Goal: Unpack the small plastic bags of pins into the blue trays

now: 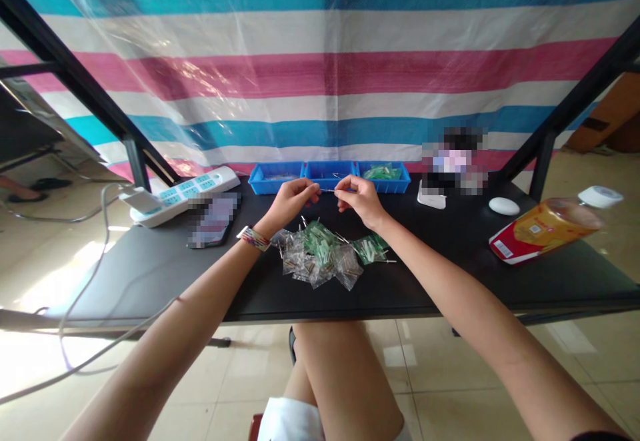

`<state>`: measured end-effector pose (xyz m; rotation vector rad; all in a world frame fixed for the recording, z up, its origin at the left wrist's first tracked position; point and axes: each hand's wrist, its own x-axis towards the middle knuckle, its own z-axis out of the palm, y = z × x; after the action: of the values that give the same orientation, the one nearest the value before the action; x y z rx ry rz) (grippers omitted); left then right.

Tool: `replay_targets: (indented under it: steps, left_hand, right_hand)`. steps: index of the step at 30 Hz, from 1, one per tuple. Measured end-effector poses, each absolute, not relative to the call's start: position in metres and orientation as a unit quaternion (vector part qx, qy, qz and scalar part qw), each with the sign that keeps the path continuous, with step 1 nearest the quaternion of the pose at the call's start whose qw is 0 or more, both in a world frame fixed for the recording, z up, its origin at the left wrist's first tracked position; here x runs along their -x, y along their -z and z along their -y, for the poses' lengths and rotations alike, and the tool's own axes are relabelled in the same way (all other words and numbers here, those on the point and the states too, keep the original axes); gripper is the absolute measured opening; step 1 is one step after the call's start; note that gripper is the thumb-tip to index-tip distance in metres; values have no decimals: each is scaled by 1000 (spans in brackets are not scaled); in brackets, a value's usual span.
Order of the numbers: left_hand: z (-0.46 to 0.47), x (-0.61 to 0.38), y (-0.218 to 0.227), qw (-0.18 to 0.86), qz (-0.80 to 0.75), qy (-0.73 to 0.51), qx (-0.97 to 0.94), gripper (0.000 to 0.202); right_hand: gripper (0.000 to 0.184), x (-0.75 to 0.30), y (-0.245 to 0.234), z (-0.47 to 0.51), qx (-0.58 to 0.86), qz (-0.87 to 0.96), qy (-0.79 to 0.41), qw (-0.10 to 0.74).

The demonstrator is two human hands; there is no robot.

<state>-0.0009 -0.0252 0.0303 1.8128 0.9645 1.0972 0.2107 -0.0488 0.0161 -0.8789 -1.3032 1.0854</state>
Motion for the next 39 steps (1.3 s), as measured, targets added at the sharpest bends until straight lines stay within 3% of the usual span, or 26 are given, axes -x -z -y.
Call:
replay_targets:
  steps: [5,9,14,18,23,31,39]
  left_hand:
    - [22,7,-32,388,-374,-388,-747,22]
    - [19,15,-32,338,-355,-300,-818,21]
    - [22,17,-31,299,-364,-220,-855,21]
    - [27,15,-32,238,-392,-202,-865,23]
    - [33,10,-37,203,-408,-192,-869,12]
    - [37,1,-32,238,-400,-245,-851,15]
    - [33,-4,-27,382,-364,-363,-768,25]
  right_hand:
    - [23,-219,-17,34,423,513,-369,649]
    - [31,-231,-15,26,470,530,-325,627]
    - [24,-238,-14,28,490,548,-261,626]
    - [19,-235,-15,33,482,567,-264,614]
    - [16,-228,-13,35,471,585,-269,603]
    - [16,-223,-13,38,465,607,-281,580]
    - [17,-215,-12,45,402,661,-406,487]
